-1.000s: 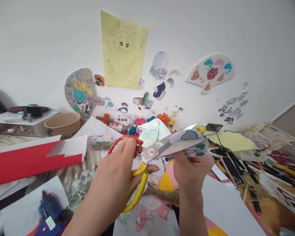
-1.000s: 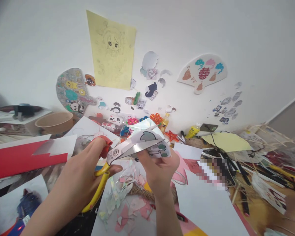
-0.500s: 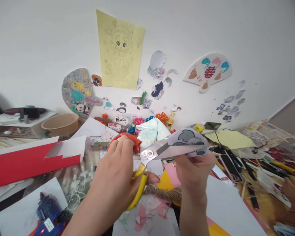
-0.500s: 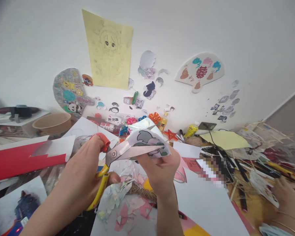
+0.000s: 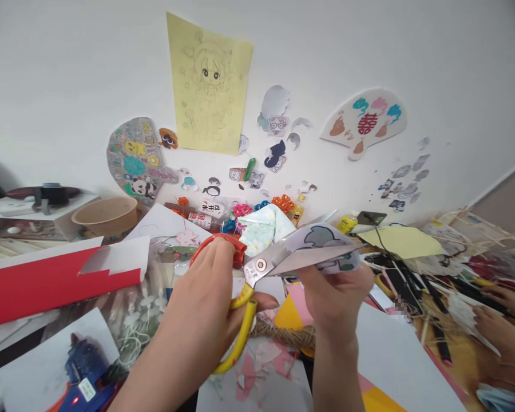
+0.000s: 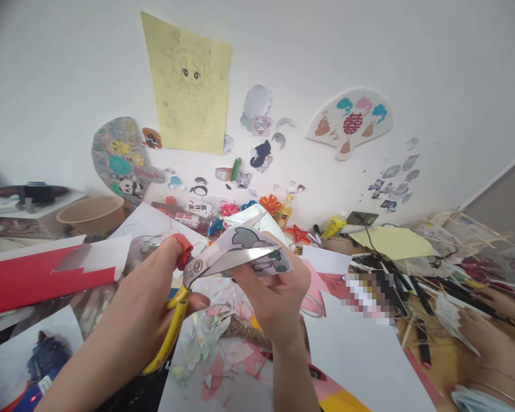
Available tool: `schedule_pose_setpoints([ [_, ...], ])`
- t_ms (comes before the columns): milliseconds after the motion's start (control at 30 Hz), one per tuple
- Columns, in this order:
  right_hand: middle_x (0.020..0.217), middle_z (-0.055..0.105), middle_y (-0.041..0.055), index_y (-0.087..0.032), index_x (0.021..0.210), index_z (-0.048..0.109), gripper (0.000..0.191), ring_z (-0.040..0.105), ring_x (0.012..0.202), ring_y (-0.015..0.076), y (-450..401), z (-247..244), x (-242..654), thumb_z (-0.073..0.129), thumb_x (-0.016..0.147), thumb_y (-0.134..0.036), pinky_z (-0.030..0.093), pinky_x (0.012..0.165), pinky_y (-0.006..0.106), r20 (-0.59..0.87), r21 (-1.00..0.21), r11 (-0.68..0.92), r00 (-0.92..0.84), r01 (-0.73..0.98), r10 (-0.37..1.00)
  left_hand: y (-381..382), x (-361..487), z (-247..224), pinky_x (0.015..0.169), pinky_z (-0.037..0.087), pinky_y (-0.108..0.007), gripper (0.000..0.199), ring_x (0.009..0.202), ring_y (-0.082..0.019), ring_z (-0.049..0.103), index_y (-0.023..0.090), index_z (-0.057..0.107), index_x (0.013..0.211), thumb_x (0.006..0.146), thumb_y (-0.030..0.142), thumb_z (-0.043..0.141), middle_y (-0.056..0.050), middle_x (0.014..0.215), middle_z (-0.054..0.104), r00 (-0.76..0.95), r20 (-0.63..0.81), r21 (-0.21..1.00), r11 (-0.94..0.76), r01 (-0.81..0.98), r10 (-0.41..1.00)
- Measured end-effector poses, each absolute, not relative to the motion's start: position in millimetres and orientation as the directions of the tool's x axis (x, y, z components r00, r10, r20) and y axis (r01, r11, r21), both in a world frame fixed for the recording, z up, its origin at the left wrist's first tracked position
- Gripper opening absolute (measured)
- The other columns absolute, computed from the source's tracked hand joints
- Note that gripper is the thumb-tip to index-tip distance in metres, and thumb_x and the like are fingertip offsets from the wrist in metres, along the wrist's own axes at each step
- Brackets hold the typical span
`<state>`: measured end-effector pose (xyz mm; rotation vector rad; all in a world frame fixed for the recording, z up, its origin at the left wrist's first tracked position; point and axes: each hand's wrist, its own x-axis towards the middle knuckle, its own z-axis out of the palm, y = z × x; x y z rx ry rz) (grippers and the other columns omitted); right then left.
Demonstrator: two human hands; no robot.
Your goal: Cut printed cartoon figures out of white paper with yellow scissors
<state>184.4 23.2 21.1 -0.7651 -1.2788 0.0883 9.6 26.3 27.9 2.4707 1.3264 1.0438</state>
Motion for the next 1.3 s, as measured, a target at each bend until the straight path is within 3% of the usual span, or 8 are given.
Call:
schedule_pose_setpoints([
  [267, 0.063, 0.066, -0.0019, -0.025, 0.078, 0.074, 0.012, 0.064, 0.058, 0.0165, 23.8, 19.7, 183.1, 0.073, 0.075, -0.014, 0.058, 0.057, 0.032, 0.844, -0.524, 0.786, 0.323, 0.327, 0.428, 25.5, 8.9, 26.5, 0.06, 0.039, -0.031, 0.039, 0.074, -0.022, 0.052, 0.026, 0.028, 0.086, 0.091, 0.052, 0.057, 0.0, 0.081, 0.049, 0.389, 0.496, 0.468, -0.616, 0.634, 0.776],
  [433, 0.056, 0.061, -0.0023, -0.025, 0.072, 0.07, 0.012, 0.063, 0.06, 0.0178, 21.7, 18.0, 182.1, 0.074, 0.074, -0.014, 0.058, 0.057, 0.033, 0.818, -0.565, 0.746, 0.354, 0.352, 0.453, 26.1, 9.8, 27.8, 0.061, 0.04, -0.032, 0.038, 0.074, -0.022, 0.052, 0.026, 0.029, 0.087, 0.091, 0.054, 0.054, -0.001, 0.083, 0.05, 0.384, 0.479, 0.475, -0.601, 0.643, 0.789],
  [633, 0.062, 0.065, -0.0051, -0.027, 0.083, 0.074, 0.026, 0.057, 0.051, 0.0111, 27.0, 18.7, 183.2, 0.071, 0.073, -0.004, 0.05, 0.046, 0.024, 0.879, -0.459, 0.841, 0.281, 0.285, 0.384, 25.2, 8.2, 26.6, 0.059, 0.041, -0.032, 0.043, 0.071, -0.022, 0.053, 0.026, 0.03, 0.086, 0.091, 0.064, 0.049, -0.001, 0.083, 0.051, 0.375, 0.468, 0.486, -0.588, 0.647, 0.8],
  [900, 0.057, 0.061, -0.0043, -0.027, 0.082, 0.075, 0.023, 0.056, 0.05, 0.0127, 24.1, 18.9, 186.2, 0.072, 0.074, -0.005, 0.05, 0.046, 0.026, 0.874, -0.481, 0.805, 0.269, 0.347, 0.406, 24.2, 6.6, 26.5, 0.053, 0.039, -0.031, 0.045, 0.062, -0.021, 0.051, 0.026, 0.032, 0.085, 0.09, 0.068, 0.046, -0.001, 0.079, 0.053, 0.363, 0.501, 0.451, -0.595, 0.666, 0.786],
  [1067, 0.073, 0.073, -0.0028, -0.028, 0.095, 0.076, 0.034, 0.065, 0.058, 0.0137, 24.0, 20.6, 187.9, 0.07, 0.074, -0.002, 0.054, 0.05, 0.025, 0.899, -0.431, 0.851, 0.221, 0.298, 0.378, 24.5, 4.1, 26.1, 0.051, 0.038, -0.03, 0.044, 0.06, -0.021, 0.053, 0.026, 0.033, 0.084, 0.088, 0.066, 0.05, 0.0, 0.077, 0.054, 0.379, 0.48, 0.435, -0.59, 0.681, 0.791],
  [1300, 0.065, 0.068, -0.0027, -0.026, 0.08, 0.074, 0.021, 0.062, 0.056, 0.0146, 20.8, 22.5, 191.5, 0.072, 0.074, -0.007, 0.052, 0.046, 0.027, 0.894, -0.446, 0.812, 0.215, 0.376, 0.392, 22.8, 3.5, 26.9, 0.05, 0.038, -0.03, 0.046, 0.059, -0.021, 0.054, 0.026, 0.034, 0.084, 0.088, 0.071, 0.046, 0.0, 0.077, 0.055, 0.38, 0.484, 0.4, -0.586, 0.705, 0.788],
])
